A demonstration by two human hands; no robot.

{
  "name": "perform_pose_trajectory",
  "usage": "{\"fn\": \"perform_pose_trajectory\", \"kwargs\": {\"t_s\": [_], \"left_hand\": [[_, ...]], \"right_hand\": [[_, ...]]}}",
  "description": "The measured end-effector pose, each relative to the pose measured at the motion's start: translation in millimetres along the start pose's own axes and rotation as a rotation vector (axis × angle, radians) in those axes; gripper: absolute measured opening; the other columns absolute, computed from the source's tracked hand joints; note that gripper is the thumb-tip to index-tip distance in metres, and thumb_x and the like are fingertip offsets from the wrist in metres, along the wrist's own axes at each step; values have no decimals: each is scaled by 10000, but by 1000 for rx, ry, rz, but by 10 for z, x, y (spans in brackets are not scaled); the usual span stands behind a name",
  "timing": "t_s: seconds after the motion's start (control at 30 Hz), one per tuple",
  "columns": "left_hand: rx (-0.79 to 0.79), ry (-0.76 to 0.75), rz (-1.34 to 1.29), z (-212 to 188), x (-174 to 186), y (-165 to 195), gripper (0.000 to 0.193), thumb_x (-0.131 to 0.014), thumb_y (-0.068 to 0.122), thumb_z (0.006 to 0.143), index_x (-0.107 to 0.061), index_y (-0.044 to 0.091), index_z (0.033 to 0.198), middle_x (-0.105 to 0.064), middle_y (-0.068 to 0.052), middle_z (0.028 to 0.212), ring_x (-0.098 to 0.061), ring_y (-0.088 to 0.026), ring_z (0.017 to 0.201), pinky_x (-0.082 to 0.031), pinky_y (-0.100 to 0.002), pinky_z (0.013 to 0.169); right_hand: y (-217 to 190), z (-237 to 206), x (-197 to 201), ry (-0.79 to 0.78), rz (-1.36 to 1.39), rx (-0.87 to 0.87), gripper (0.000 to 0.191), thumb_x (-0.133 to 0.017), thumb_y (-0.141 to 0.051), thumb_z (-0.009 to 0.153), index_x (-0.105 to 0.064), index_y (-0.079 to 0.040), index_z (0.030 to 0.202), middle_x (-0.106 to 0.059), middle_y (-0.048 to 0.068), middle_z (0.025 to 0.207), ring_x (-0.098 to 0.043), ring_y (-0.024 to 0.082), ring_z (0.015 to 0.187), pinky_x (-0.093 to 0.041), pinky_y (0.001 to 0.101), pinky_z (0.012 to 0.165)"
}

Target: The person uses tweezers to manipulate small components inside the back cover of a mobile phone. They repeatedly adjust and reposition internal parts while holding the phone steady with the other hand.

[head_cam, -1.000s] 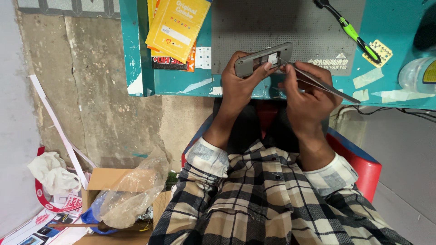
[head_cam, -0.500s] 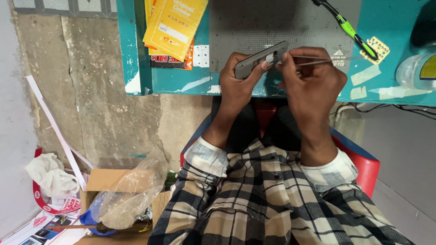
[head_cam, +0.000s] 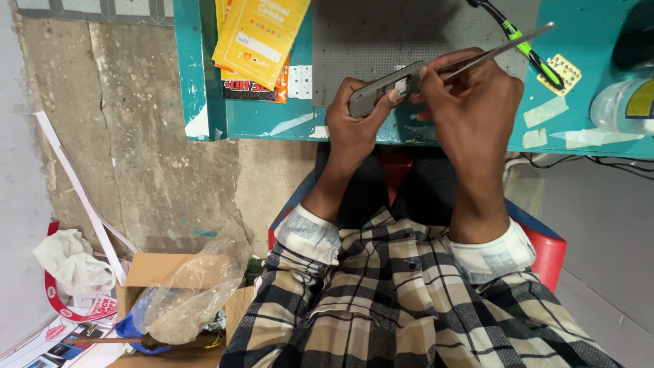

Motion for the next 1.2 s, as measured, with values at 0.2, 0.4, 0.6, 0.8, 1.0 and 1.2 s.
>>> {"fn": "perform_pose_trajectory", "kwargs": {"t_s": [0.2,0.4,0.6,0.8,1.0,1.2], "left_hand": [[37,37,-45,6,9,3,249,-815,194,944,-602,65,946,-679,14,815,-611,-21,724,-501,-189,635],[67,98,-119,7,43,1,268,-836,148,910,-597,39,962,-693,-1,846,-634,-40,757,-527,-197,678],[59,88,-152,37,60,-17,266,-840,145,923,-595,48,959,-692,0,861,-626,-45,774,-525,-203,690],[73,40,-131,19,59,-39,267,-842,152,914,-598,54,963,-713,-16,864,-668,-64,776,-561,-212,710],[63,-56,-173,30,0,-7,267,-836,147,915,-601,48,994,-725,-47,902,-701,-89,828,-591,-230,744],[105,-114,-213,41,-45,30,252,-822,121,924,-608,27,1016,-746,-75,951,-709,-98,880,-600,-250,784]], "right_hand": [[0,-86,-30,56,49,68,106,-768,-18,1039,-712,67,1067,-783,133,906,-801,172,805,-663,246,655],[32,-368,-79,124,176,252,108,-740,41,1100,-674,78,1177,-764,177,1059,-796,211,940,-682,279,818],[196,-519,-64,192,227,349,156,-742,56,1081,-652,65,1208,-753,209,1118,-789,230,985,-676,290,866],[241,-630,8,247,95,481,110,-753,-4,1087,-704,56,1164,-764,226,1135,-776,280,1039,-635,361,914],[342,-469,268,328,331,446,269,-605,-187,1124,-697,63,1092,-632,110,1126,-708,228,986,-642,337,905],[395,-334,107,100,227,298,172,-635,-126,1121,-698,34,1134,-600,83,1189,-646,153,947,-536,256,855]]}}
Point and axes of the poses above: each hand's wrist, its own z-axis towards the middle knuckle, its own x-axis out of the back of the hand, y = z × x, the point moved 9 cm from there along z, towards the middle knuckle
